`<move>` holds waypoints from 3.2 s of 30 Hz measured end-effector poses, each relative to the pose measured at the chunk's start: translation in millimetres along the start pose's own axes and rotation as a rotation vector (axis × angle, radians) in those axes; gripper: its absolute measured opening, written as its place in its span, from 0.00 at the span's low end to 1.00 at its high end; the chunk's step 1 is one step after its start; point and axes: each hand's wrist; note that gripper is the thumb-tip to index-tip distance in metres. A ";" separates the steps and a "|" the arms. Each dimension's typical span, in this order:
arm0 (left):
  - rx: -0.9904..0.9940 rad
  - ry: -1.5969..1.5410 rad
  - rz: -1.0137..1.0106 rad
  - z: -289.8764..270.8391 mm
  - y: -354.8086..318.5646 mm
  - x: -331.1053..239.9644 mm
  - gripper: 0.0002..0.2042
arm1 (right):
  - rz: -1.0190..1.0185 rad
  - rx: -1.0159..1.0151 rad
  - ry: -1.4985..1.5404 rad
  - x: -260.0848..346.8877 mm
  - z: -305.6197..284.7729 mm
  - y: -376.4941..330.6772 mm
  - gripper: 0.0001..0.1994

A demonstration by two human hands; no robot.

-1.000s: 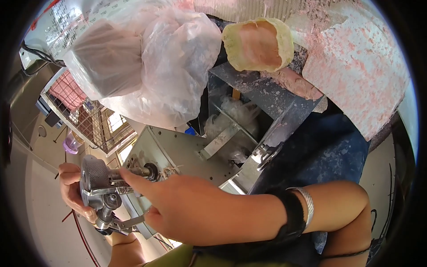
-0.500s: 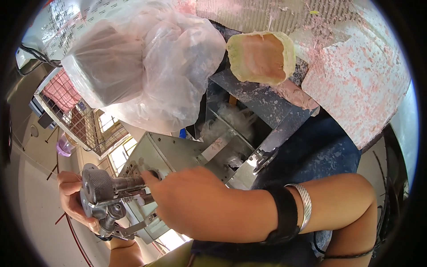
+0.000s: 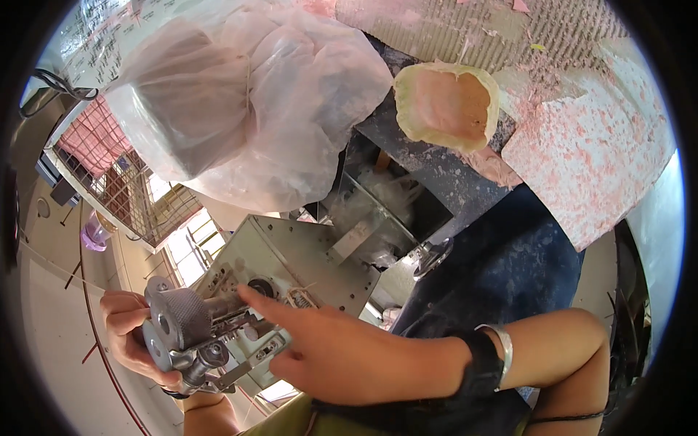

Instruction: The recorder is adjusting and feeding materials into a small industrial skiving or rollers machine in a factory setting.

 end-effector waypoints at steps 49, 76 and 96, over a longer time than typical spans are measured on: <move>0.302 -0.364 -0.003 -16.5 9.4 22.7 0.46 | -0.231 0.060 0.006 -22.4 14.6 -12.9 0.40; 0.134 -0.316 -0.007 -7.5 6.1 21.1 0.44 | -0.983 -0.387 -0.104 -37.9 3.4 53.2 0.03; 0.087 -0.265 0.090 -2.7 11.6 19.1 0.45 | -0.493 0.085 0.626 -28.8 -11.1 72.5 0.09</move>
Point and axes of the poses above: each hand's wrist, its own y-axis towards the middle knuckle, its own z-axis out of the palm, x = y × z, and after that the axes turned 14 degrees about y, right-handed
